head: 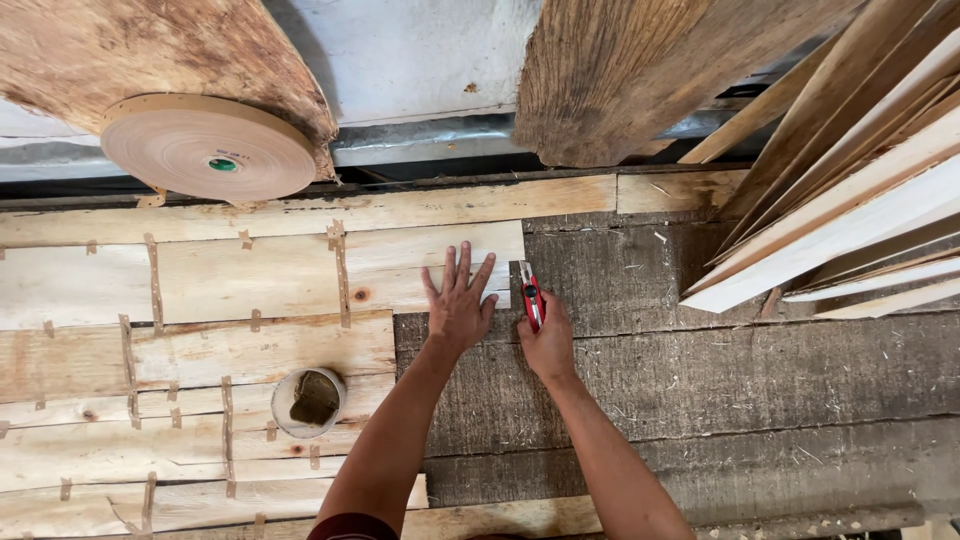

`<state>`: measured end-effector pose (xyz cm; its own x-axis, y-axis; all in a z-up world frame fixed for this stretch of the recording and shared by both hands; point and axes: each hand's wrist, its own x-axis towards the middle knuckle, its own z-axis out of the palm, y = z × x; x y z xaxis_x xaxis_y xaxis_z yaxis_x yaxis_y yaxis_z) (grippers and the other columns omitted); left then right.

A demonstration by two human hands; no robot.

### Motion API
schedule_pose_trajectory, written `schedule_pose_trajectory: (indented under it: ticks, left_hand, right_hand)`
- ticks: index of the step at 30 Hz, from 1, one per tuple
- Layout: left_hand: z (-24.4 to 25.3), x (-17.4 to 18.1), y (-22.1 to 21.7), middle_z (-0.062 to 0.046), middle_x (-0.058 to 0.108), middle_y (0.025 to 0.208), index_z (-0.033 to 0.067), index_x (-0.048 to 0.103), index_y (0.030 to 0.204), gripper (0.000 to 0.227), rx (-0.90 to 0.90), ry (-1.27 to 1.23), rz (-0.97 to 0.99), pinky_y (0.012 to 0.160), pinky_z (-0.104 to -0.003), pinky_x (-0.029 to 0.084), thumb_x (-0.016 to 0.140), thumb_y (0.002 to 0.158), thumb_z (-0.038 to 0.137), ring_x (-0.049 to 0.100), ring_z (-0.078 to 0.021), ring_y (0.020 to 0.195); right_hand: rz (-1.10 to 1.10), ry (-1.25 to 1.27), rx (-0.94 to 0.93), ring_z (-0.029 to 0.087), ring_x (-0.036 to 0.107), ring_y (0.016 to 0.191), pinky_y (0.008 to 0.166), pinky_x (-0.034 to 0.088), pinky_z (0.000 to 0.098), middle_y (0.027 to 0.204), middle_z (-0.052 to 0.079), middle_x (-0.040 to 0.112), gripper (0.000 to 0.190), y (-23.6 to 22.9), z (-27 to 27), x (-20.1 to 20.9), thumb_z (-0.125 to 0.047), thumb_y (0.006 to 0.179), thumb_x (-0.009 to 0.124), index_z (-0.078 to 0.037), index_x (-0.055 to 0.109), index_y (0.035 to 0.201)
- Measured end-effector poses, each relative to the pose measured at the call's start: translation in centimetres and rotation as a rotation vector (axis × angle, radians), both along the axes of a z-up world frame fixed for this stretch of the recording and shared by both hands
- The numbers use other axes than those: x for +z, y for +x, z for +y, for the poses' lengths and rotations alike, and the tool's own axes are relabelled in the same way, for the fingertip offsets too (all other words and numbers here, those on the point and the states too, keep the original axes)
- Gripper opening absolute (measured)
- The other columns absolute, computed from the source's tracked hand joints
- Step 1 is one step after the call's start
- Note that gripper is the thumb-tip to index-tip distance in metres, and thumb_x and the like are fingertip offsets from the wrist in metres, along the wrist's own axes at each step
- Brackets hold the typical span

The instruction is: Joining thin wooden strips together using a utility knife and adhesive pieces on a workbench to create a veneer sheet.

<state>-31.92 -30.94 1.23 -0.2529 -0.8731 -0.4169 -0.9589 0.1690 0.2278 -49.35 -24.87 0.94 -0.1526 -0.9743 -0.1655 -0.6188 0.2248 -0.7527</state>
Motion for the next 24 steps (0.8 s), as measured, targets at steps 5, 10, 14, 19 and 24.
schedule_pose_trajectory:
  ticks: [5, 10, 14, 19, 24]
  left_hand:
    - [-0.2, 0.0, -0.1, -0.007, -0.007, 0.173, 0.0362, 0.001, 0.165, 0.069, -0.002, 0.019, -0.010, 0.117, -0.076, 0.000, 0.033, 0.105, 0.050, -0.005, -0.0319, 0.158]
    - [-0.4, 0.2, -0.2, -0.007, -0.006, 0.173, 0.0352, 0.002, 0.164, 0.069, -0.006, 0.035, -0.018, 0.116, -0.077, 0.001, 0.032, 0.105, 0.049, -0.004, -0.0323, 0.158]
    - [-0.4, 0.8, -0.5, -0.007, -0.004, 0.173, 0.0326, 0.010, 0.165, 0.068, 0.014, 0.032, -0.033, 0.118, -0.075, 0.000, 0.033, 0.104, 0.049, -0.003, -0.0318, 0.158]
    - [-0.8, -0.9, -0.7, -0.008, 0.000, 0.171, 0.0293, 0.025, 0.163, 0.059, 0.051, -0.013, 0.023, 0.122, -0.070, -0.002, 0.028, 0.107, 0.049, -0.002, -0.0281, 0.159]
    - [-1.6, -3.0, -1.3, -0.005, -0.001, 0.176, 0.0291, 0.035, 0.157, 0.050, 0.088, 0.020, 0.007, 0.124, -0.067, -0.003, 0.018, 0.110, 0.038, -0.002, -0.0236, 0.161]
  right_hand:
    - [-0.005, 0.001, -0.001, 0.037, 0.064, 0.110, 0.095, 0.053, 0.0469, 0.120, 0.021, 0.062, 0.050, 0.1, 0.0, 0.0, -0.005, 0.085, 0.071, 0.001, 0.053, 0.132]
    - [-0.004, -0.003, -0.008, 0.037, 0.064, 0.110, 0.094, 0.054, 0.0463, 0.121, 0.021, 0.062, 0.050, 0.0, 0.0, -0.1, -0.005, 0.086, 0.071, 0.001, 0.053, 0.132]
    - [-0.026, 0.005, -0.012, 0.037, 0.064, 0.111, 0.095, 0.053, 0.0465, 0.122, 0.021, 0.061, 0.052, 0.0, 0.1, 0.0, -0.005, 0.086, 0.071, 0.002, 0.051, 0.133]
    - [-0.041, -0.079, 0.000, 0.032, 0.068, 0.101, 0.087, 0.057, 0.0448, 0.113, 0.020, 0.066, 0.050, 0.0, 0.0, 0.9, -0.004, 0.087, 0.072, 0.001, 0.052, 0.132]
    - [-0.324, 0.225, -0.176, 0.015, 0.070, 0.063, 0.051, 0.062, 0.0274, 0.098, 0.012, 0.069, 0.046, -0.7, -0.1, 0.0, -0.008, 0.094, 0.065, -0.002, 0.043, 0.134]
